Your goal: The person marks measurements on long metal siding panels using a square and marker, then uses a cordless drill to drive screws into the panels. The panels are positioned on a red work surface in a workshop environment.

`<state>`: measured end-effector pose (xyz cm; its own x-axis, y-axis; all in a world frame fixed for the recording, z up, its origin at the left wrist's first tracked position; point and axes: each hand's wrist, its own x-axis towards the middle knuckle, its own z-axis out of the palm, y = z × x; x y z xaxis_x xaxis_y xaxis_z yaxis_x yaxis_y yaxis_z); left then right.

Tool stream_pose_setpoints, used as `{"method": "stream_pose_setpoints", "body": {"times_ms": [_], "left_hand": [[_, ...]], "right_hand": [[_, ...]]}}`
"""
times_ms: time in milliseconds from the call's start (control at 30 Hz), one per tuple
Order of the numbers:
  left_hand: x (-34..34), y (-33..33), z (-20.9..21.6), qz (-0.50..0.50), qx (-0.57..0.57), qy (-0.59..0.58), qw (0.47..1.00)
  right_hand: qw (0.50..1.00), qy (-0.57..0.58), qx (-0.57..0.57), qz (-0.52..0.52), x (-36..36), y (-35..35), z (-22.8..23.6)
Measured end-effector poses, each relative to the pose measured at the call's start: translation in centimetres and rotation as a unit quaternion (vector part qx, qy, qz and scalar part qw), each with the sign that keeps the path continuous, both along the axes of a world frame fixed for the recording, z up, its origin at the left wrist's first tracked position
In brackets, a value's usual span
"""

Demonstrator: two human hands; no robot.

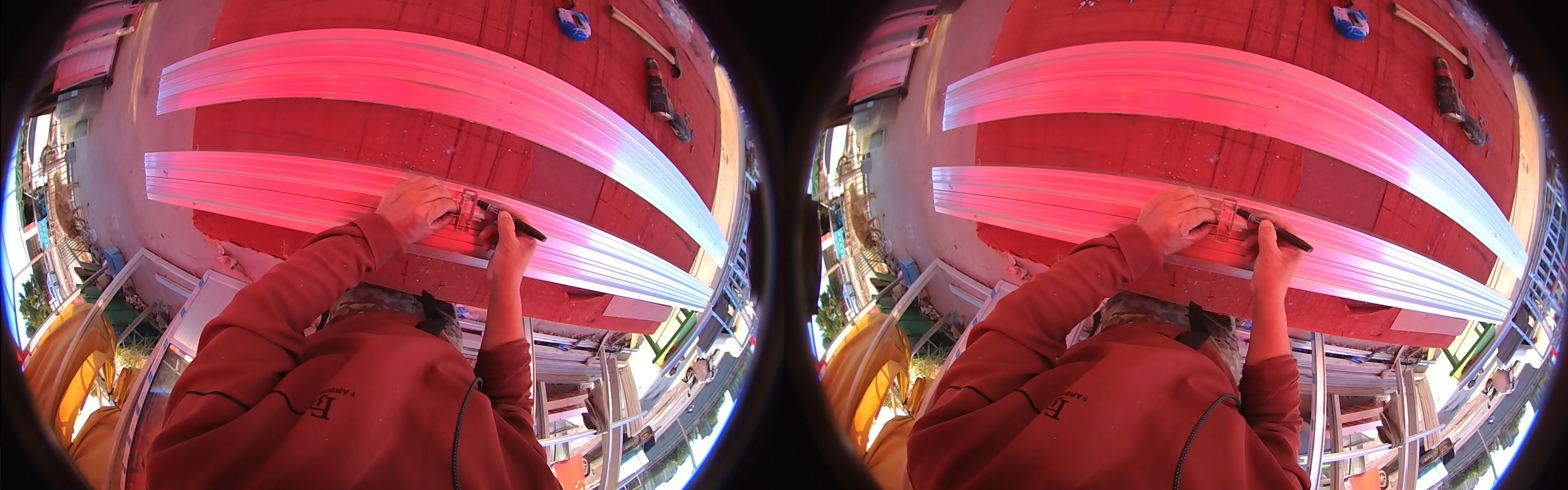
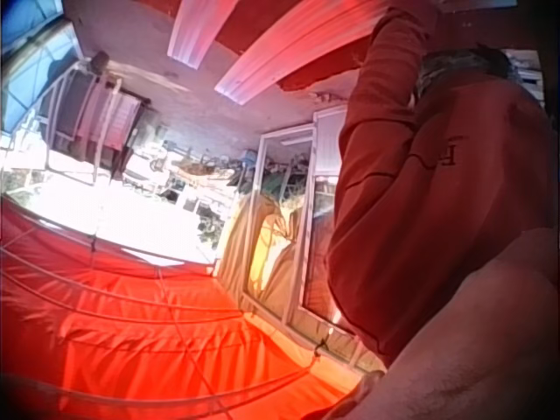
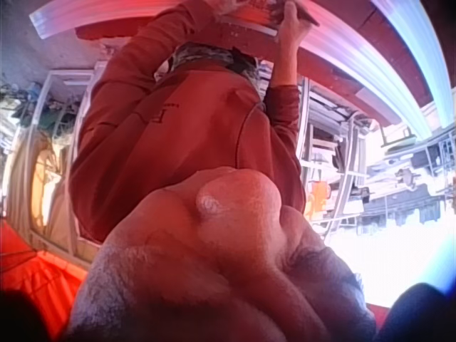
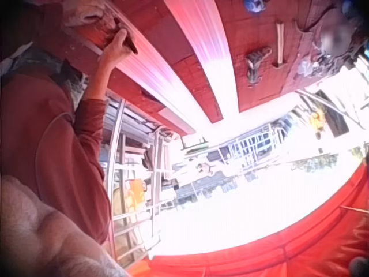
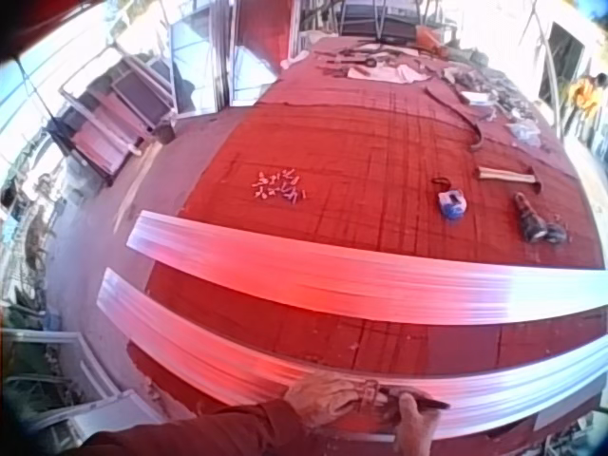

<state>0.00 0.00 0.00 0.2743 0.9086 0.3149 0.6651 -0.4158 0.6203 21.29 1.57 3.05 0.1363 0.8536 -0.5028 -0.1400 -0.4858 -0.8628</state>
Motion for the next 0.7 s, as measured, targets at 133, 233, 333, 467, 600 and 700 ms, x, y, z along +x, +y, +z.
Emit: {"method": "stream_pose_setpoints", "body": {"times_ms": [133,233,333,467,600,700], "left_hand": [[0.3,-0.3,-0.3,-0.007,0.006,-0.015,1.000],[0.1,0.2,-0.9,-0.018,0.020,-0.027,0.999],[0.1,0.1,-1.0,-0.016,0.021,-0.044,0.999],[0.0,0.4,-1.0,-0.017,0.029,-0.061,0.998],[0.1,-0.6,0.7,-0.018,0.034,-0.063,0.997],[0.7,-4.0,1.3,-0.024,0.021,-0.061,0.998]], "right_hand": [[1.000,-0.009,0.007,-0.015,0.6,-0.4,0.2],[0.997,-0.001,0.035,-0.065,1.5,-0.6,0.4],[0.993,0.000,0.058,-0.106,3.0,-1.8,1.0],[0.986,0.009,0.096,-0.135,4.4,-3.5,1.0],[0.982,0.022,0.110,-0.150,5.0,-5.3,1.1],[0.980,0.037,0.104,-0.166,5.3,-6.8,1.1]]}}
